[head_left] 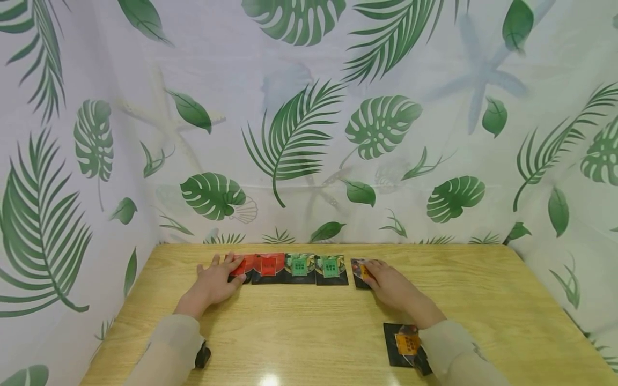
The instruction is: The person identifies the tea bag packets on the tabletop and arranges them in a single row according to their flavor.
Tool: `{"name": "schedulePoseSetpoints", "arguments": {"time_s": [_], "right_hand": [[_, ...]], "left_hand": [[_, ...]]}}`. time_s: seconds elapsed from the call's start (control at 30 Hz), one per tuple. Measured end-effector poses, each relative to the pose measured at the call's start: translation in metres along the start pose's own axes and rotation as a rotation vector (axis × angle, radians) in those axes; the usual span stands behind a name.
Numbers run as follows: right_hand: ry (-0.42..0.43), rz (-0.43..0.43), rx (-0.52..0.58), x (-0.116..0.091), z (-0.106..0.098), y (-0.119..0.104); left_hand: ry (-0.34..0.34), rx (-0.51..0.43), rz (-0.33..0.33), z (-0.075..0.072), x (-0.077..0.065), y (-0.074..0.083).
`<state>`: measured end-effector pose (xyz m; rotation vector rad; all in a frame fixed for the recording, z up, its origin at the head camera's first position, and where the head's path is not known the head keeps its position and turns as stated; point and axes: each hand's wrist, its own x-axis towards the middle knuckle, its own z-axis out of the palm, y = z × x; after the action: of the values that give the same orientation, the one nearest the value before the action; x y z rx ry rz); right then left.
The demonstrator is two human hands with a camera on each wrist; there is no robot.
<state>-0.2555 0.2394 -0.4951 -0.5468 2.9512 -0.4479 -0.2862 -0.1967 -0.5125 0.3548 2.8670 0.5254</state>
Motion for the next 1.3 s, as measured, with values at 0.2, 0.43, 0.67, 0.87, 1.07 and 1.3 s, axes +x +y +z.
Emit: {"name": "schedulePoseSetpoints", "arguments": {"time_s": [0.2,0.43,0.67,0.87,1.07,1.3], "right_hand": [[-0.012,0.015,-0.006,0.006,0.003,0.000],[-0.004,-0.011,-0.037,0.010,0.005,0.002],[-0.013,-0.017,-0.041,0.014,0.004,-0.001],[-0.020,-0.023,-0.051,0.016,0.003,-0.004],[-0.017,-0.032,-0.058,0.017,0.005,-0.002],[-0.015,-0.036,-0.052,0.016,0.004,-0.003]], "left_hand": [[0.002,-0.002,0.001,-0.001,-0.001,0.002],[0.000,-0.001,-0.002,-0.001,0.000,0.003],[0.000,0.002,-0.006,0.001,0.001,0.001],[-0.004,0.004,-0.005,0.001,0.001,0.000],[-0.006,0.009,-0.005,0.001,0.001,0.000],[-0.003,0.004,-0.006,0.001,0.000,0.000]]}}
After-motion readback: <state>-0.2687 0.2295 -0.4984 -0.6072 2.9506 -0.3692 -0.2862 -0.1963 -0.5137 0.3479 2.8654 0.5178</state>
